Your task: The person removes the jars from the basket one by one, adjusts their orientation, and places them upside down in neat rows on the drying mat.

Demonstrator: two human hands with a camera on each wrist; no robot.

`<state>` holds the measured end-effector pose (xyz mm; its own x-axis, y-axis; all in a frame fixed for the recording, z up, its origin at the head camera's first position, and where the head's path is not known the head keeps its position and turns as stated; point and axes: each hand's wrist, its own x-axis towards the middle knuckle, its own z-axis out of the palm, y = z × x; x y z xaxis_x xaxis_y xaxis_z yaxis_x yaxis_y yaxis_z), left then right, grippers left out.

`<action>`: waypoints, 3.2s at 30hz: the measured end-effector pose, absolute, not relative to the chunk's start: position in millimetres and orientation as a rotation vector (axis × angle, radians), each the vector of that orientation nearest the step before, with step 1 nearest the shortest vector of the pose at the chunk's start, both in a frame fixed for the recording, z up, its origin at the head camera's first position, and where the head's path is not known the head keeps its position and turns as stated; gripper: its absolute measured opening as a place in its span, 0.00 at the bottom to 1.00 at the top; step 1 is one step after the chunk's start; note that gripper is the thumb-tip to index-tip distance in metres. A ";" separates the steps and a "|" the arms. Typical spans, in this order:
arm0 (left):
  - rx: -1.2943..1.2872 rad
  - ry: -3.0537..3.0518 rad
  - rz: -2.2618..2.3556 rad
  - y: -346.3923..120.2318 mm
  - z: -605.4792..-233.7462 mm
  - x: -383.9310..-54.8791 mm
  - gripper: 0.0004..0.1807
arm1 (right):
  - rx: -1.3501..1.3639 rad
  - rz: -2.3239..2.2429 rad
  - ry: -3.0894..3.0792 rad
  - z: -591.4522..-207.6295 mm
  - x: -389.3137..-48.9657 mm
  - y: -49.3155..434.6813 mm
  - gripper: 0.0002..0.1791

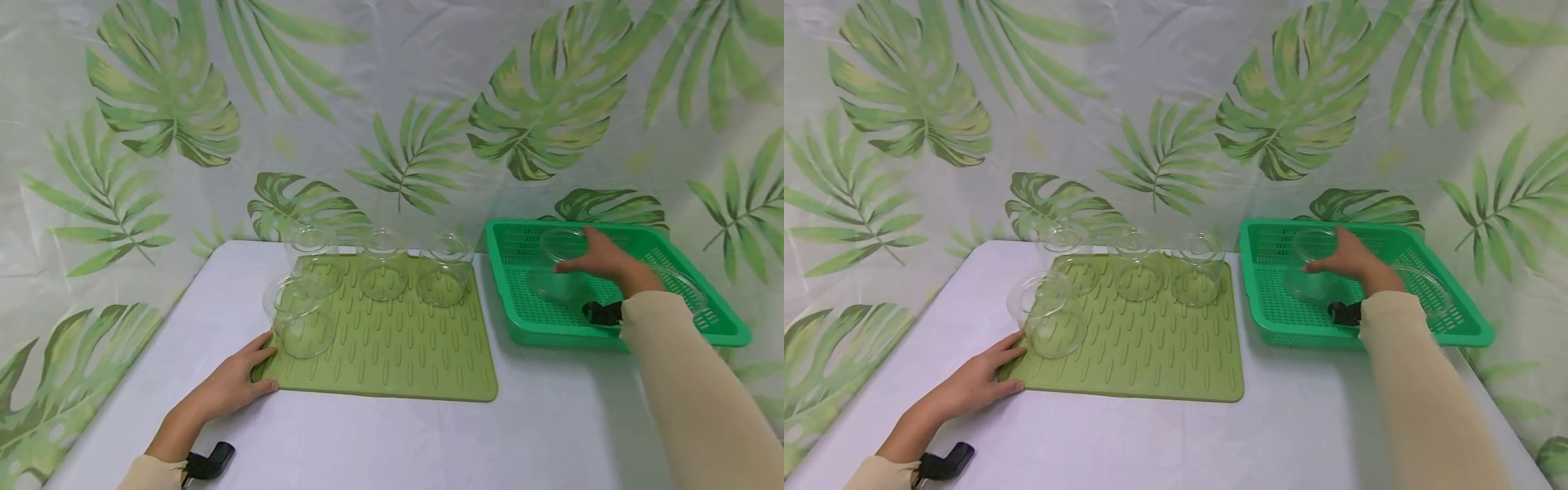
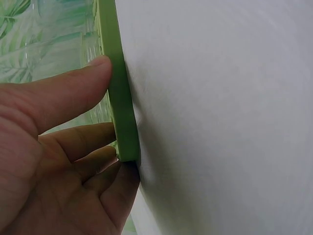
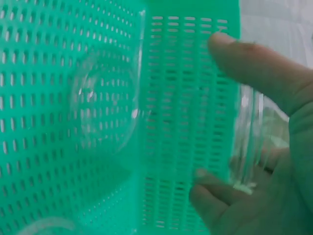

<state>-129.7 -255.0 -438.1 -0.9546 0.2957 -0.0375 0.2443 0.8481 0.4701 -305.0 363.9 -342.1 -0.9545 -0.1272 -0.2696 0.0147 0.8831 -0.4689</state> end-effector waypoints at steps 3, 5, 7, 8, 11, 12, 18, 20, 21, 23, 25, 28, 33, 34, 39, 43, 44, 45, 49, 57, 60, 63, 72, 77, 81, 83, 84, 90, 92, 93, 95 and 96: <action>0.426 2.917 0.716 -255.0 -437.9 -128.6 0.34 | -0.113 -0.710 2.749 -347.1 -307.1 359.3 0.69; 0.430 2.921 0.714 -255.1 -438.0 -127.8 0.34 | -0.126 -0.707 2.751 -349.9 -308.0 357.7 0.70; 0.438 2.924 0.719 -255.2 -438.1 -127.6 0.33 | -0.131 -0.693 2.756 -351.4 -308.3 357.0 0.70; 0.442 2.926 0.722 -255.3 -438.3 -127.7 0.33 | -0.134 -0.688 2.758 -351.7 -308.2 357.0 0.70; 0.446 2.932 0.723 -255.7 -438.7 -128.3 0.34 | -0.149 -0.675 2.759 -351.1 -308.3 357.7 0.70; 0.444 2.934 0.722 -255.8 -438.5 -128.3 0.34 | -0.153 -0.692 2.752 -350.7 -308.2 357.5 0.70; 0.431 2.934 0.717 -256.2 -435.4 -127.8 0.34 | -0.097 -0.848 2.714 -352.8 -307.6 356.8 0.70; 0.427 2.931 0.722 -256.3 -434.0 -128.0 0.34 | -0.083 -0.880 2.701 -354.7 -308.0 358.7 0.69; 0.426 2.930 0.727 -256.3 -433.5 -128.2 0.34 | -0.084 -0.901 2.690 -355.4 -308.1 359.4 0.69; 0.425 2.929 0.730 -256.2 -433.0 -128.6 0.34 | -0.088 -0.959 2.655 -357.0 -308.4 361.3 0.68; 0.428 2.927 0.733 -255.8 -433.2 -129.1 0.34 | -0.087 -1.018 2.615 -358.7 -308.7 363.1 0.69; 0.431 2.922 0.732 -255.4 -434.2 -129.1 0.34 | -0.061 -1.057 2.588 -361.0 -309.1 364.4 0.70; 0.436 2.927 0.719 -255.5 -436.0 -128.4 0.34 | -0.044 -1.049 2.582 -362.6 -309.2 364.2 0.70; 0.442 2.930 0.713 -255.5 -436.2 -128.5 0.34 | -0.050 -1.049 2.576 -362.8 -309.3 364.3 0.69; 0.465 2.927 0.701 -255.1 -437.8 -130.1 0.33 | -0.077 -1.055 2.550 -365.1 -309.3 365.1 0.68; 0.467 2.919 0.703 -254.5 -438.9 -130.9 0.34 | -0.083 -1.046 2.578 -365.7 -309.0 364.2 0.68; 0.468 2.916 0.703 -254.4 -438.8 -131.0 0.34 | -0.088 -1.046 2.589 -364.9 -308.8 363.4 0.68; 0.468 2.915 0.704 -254.4 -439.0 -131.1 0.34 | -0.093 -1.039 2.608 -363.7 -308.8 362.3 0.68; 0.469 2.907 0.706 -254.3 -438.8 -131.5 0.34 | -0.110 -1.039 2.679 -353.5 -308.7 357.7 0.67; 0.473 2.894 0.717 -253.4 -439.3 -130.9 0.34 | -0.066 -1.063 2.776 -330.3 -302.5 351.7 0.69; 0.469 2.889 0.722 -252.1 -439.1 -130.8 0.34 | -0.057 -1.071 2.817 -324.6 -297.8 351.9 0.69; 0.464 2.885 0.724 -251.2 -438.2 -131.3 0.35 | -0.057 -1.145 2.838 -320.0 -291.9 353.3 0.68; 0.487 2.889 0.698 -252.0 -435.6 -135.7 0.35 | -0.090 -1.296 2.885 -303.5 -272.3 352.3 0.65; 0.477 2.881 0.716 -252.6 -436.3 -132.0 0.35 | -0.162 -1.246 2.992 -298.5 -262.3 342.9 0.63; 0.469 2.882 0.704 -253.7 -436.6 -128.9 0.35 | -0.201 -1.289 3.065 -298.8 -253.3 336.2 0.61; 0.470 2.886 0.701 -253.8 -435.0 -128.7 0.35 | -0.204 -1.299 3.098 -299.2 -250.4 335.0 0.59; 0.475 2.890 0.698 -253.8 -434.5 -128.5 0.35 | -0.212 -1.299 3.113 -298.9 -249.5 334.5 0.58; 0.475 2.883 0.707 -252.6 -434.8 -127.7 0.36 | -0.195 -1.278 3.117 -298.5 -244.0 332.0 0.59; 0.475 2.881 0.704 -252.0 -435.4 -127.6 0.36 | -0.183 -1.289 3.094 -298.9 -242.1 329.5 0.60; 0.470 2.879 0.707 -251.8 -435.5 -127.5 0.35 | -0.191 -1.298 3.089 -299.0 -241.2 327.8 0.60; 0.463 2.878 0.708 -251.5 -435.7 -127.7 0.35 | -0.223 -1.316 3.095 -299.5 -239.9 323.4 0.60; 0.461 2.879 0.707 -251.5 -435.7 -127.9 0.35 | -0.245 -1.315 3.110 -299.7 -239.3 321.1 0.59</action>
